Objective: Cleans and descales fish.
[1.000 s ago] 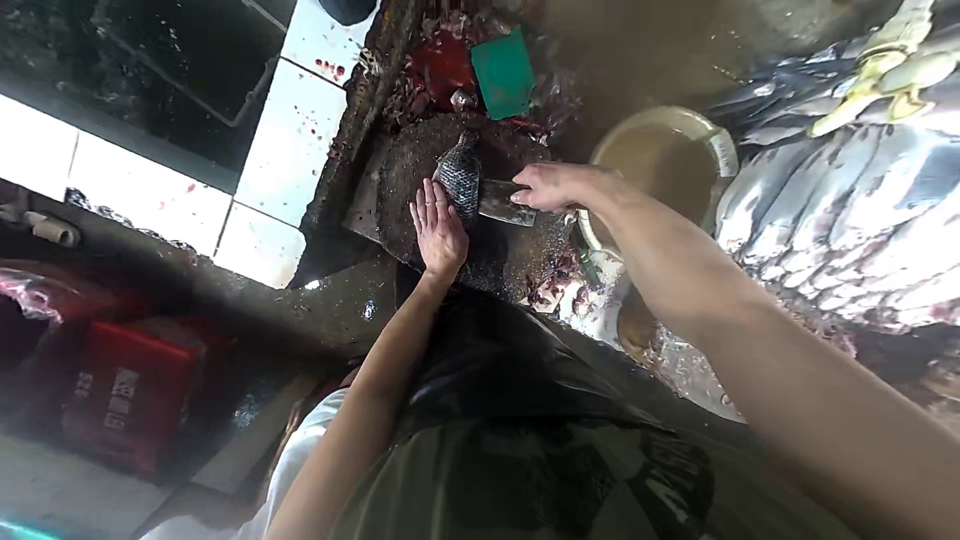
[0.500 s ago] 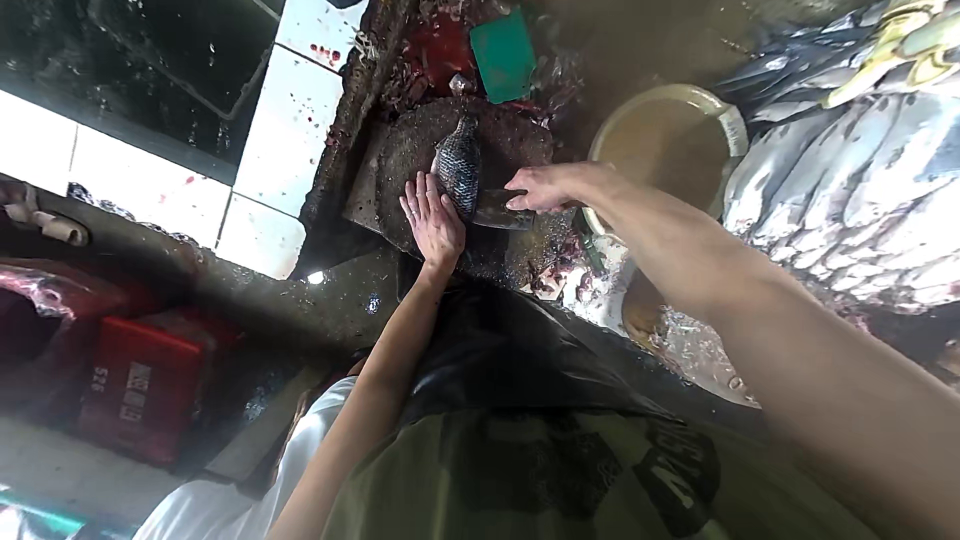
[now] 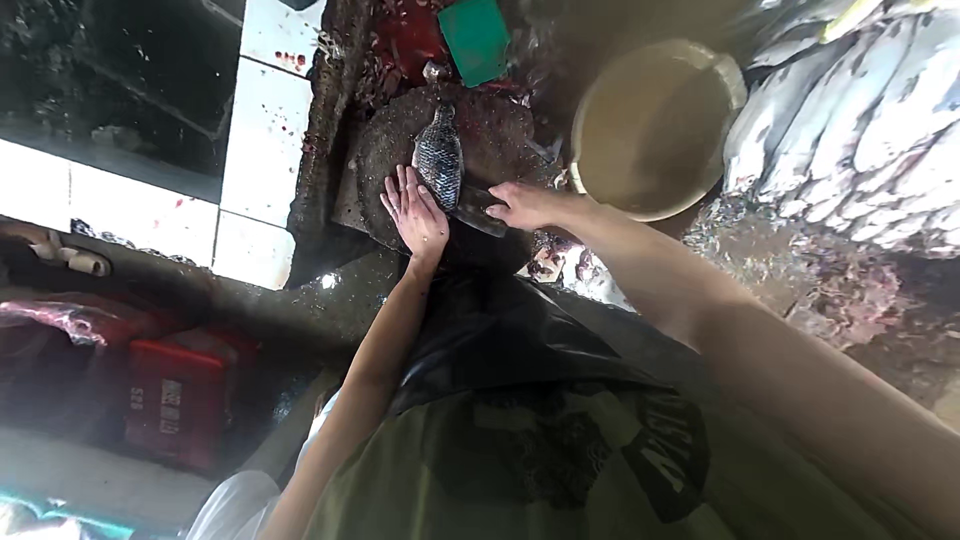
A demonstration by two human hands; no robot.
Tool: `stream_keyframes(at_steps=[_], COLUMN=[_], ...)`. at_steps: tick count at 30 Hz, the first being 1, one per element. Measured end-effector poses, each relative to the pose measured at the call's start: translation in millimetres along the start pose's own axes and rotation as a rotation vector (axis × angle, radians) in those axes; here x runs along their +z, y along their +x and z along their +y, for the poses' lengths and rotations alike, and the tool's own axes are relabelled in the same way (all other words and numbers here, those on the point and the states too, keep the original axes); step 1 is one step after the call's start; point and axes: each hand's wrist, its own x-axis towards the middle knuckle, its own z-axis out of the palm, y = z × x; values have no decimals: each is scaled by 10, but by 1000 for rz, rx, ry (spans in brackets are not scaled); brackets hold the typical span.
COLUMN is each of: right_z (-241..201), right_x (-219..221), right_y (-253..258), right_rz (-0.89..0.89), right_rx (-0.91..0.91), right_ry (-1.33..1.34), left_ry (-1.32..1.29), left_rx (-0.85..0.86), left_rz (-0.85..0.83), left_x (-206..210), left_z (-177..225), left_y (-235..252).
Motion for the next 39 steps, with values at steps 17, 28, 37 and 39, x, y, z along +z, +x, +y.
stream_keyframes(at_steps=[17, 28, 37, 39], right_z=[-576, -486, -244, -121], right_x=[347, 578, 747, 856], right_y=[144, -34, -280, -296], right_rz=[141, 263, 373, 423], right_rx=[172, 251, 270, 243], right_ry=[-61, 8, 32, 80], left_ry=[34, 79, -522, -406], left_rx=[-37, -41, 43, 56], left_rz=[-91, -44, 115, -16], left_x=[-32, 0, -294, -264], left_z=[16, 37, 214, 324], left_y=[303, 313, 110, -64])
